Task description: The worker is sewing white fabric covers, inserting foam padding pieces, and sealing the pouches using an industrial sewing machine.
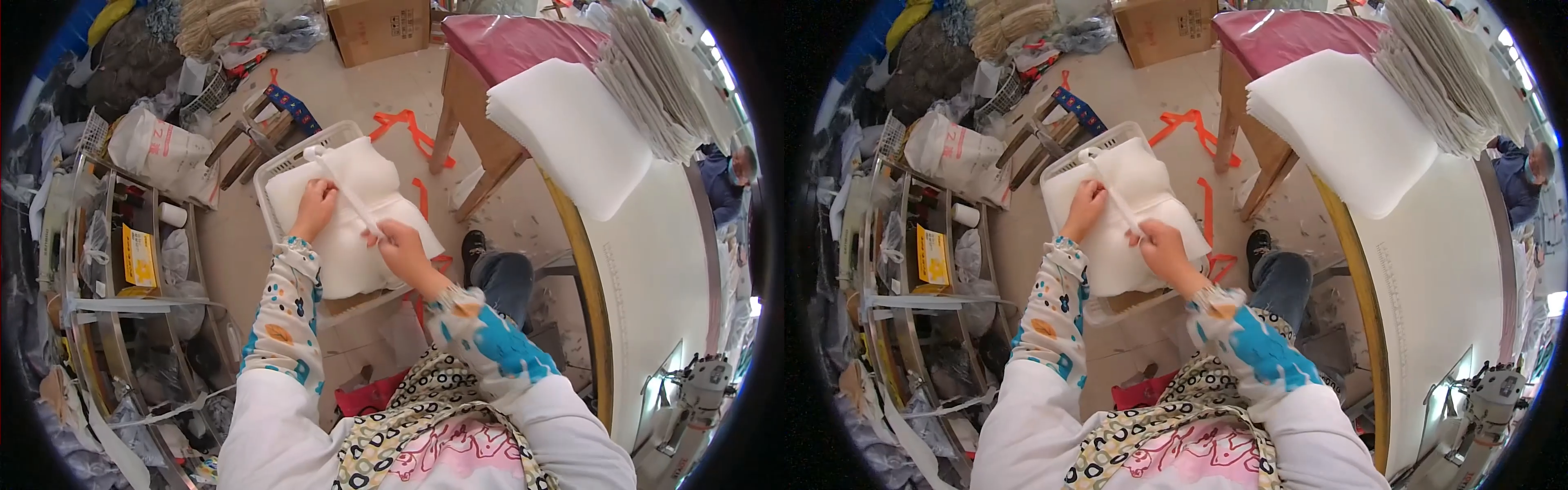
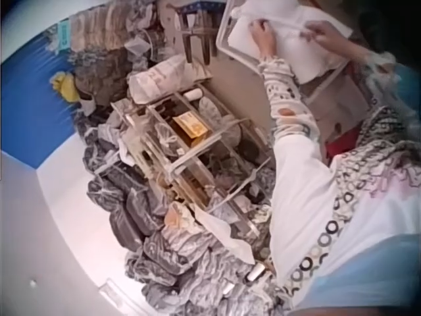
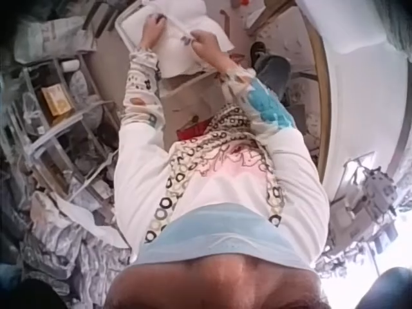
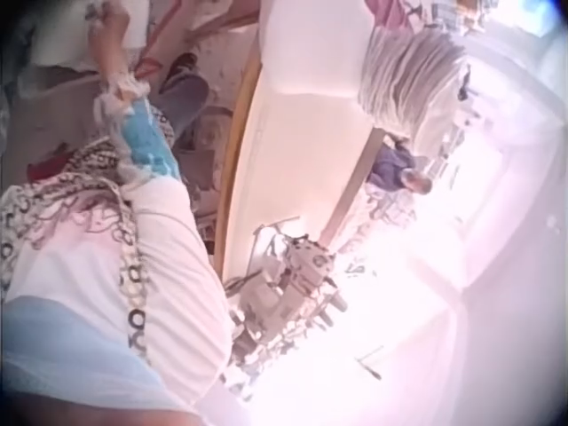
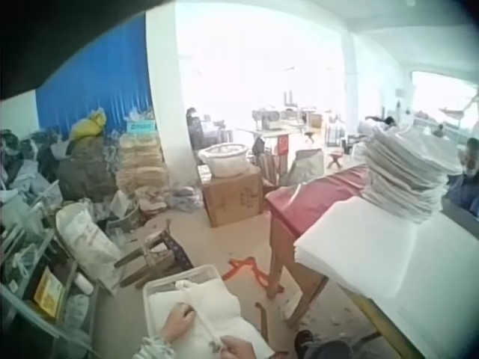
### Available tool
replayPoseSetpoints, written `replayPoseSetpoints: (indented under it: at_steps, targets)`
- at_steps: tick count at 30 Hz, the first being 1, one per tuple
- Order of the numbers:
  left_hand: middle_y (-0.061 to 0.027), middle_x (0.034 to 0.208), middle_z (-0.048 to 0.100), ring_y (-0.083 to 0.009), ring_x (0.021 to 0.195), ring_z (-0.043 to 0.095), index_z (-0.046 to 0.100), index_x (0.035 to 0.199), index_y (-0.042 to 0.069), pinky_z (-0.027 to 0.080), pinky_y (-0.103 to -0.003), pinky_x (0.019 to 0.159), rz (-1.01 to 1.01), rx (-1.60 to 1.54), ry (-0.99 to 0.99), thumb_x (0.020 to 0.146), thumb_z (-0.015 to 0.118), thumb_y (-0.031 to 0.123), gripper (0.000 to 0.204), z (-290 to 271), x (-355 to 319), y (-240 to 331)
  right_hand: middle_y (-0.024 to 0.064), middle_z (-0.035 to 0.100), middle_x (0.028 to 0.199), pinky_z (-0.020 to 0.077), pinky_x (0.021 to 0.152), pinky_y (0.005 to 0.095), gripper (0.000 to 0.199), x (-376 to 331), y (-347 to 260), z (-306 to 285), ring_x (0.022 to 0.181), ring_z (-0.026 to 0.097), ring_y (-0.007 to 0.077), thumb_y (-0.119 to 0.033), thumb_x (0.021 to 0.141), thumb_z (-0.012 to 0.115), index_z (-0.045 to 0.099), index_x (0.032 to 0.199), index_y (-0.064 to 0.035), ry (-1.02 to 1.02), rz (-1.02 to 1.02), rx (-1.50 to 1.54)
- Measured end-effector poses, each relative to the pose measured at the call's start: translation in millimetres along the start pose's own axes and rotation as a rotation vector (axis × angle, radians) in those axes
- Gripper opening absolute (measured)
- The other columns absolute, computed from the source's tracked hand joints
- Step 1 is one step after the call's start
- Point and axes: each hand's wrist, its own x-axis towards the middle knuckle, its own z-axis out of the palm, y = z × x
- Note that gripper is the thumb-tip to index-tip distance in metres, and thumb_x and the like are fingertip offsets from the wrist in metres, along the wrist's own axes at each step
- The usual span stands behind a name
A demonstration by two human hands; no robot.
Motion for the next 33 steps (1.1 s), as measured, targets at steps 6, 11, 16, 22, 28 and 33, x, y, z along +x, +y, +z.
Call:
replayPoseSetpoints:
  at_steps: [6,11,16,22,28,33]
  targets:
    - [-0.014,0.105,0.061,-0.0289,0.098,0.062,0.069,0.103,0.007,0.05,-0.039,0.092,0.006,0.019,0.057,0.092,0.069,0.021,0.019,-4.9,8.5,7.1,0.0087,0.075,0.094,0.0549,0.081,0.0333,0.012,-136.5,-53.9,-27.7,0.086,0.07,0.0205,-0.012,0.094,0.066,0.071,0.1,-0.0033,-1.084,-0.009,0.108]
    - [-0.0144,0.112,0.06,-0.0311,0.109,0.06,0.068,0.104,0.008,0.05,-0.039,0.097,0.074,0.16,-0.047,0.084,0.08,0.026,0.03,-15.8,3.8,30.0,0.0117,0.07,0.088,0.0541,0.078,0.0353,0.025,-144.3,-50.2,-61.4,0.079,0.067,0.0257,-0.017,0.086,0.076,0.068,0.104,-0.0012,-0.475,0.308,-0.048]
    - [-0.0183,0.123,0.06,-0.0378,0.12,0.057,0.067,0.092,0.004,0.048,-0.044,0.103,0.289,0.365,-0.133,0.075,0.083,0.021,0.029,-15.0,-12.6,39.1,0.0143,0.068,0.107,0.0525,0.092,0.0404,0.031,-51.7,-45.0,-69.1,0.105,0.066,0.032,-0.02,0.083,0.077,0.07,0.109,-0.0047,0.167,-0.136,-0.557]
    - [-0.0149,0.104,0.068,-0.0374,0.101,0.063,0.076,0.086,0.002,0.051,-0.047,0.086,0.159,0.535,-0.001,0.079,0.072,0.014,0.015,-1.2,-24.7,60.1,0.0152,0.03,0.164,0.0296,0.11,0.0748,0.098,13.9,-17.5,9.7,0.147,0.03,0.0473,-0.03,0.074,0.086,0.037,0.158,-0.0193,0.021,0.042,-0.935]
    - [-0.0077,0.073,0.066,-0.0205,0.066,0.058,0.074,0.092,-0.003,0.046,-0.036,0.066,-0.126,-0.194,0.228,0.099,0.062,0.018,0.025,3.9,-11.9,47.6,0.0091,0.017,0.17,0.0232,0.105,0.0845,0.121,21.8,-4.4,-1.3,0.15,0.022,0.0506,-0.037,0.071,0.088,0.013,0.165,-0.035,-0.018,0.112,-0.874]
    - [-0.0035,0.079,0.065,-0.0142,0.072,0.056,0.071,0.105,-0.007,0.047,-0.032,0.067,-0.164,-0.433,0.071,0.098,0.051,0.011,0.028,-16.4,-5.0,55.9,0.0077,0.016,0.171,0.0257,0.105,0.0835,0.122,24.5,-7.3,-15.3,0.149,0.023,0.0507,-0.038,0.069,0.088,0.013,0.165,-0.0333,-0.045,0.16,-0.845]
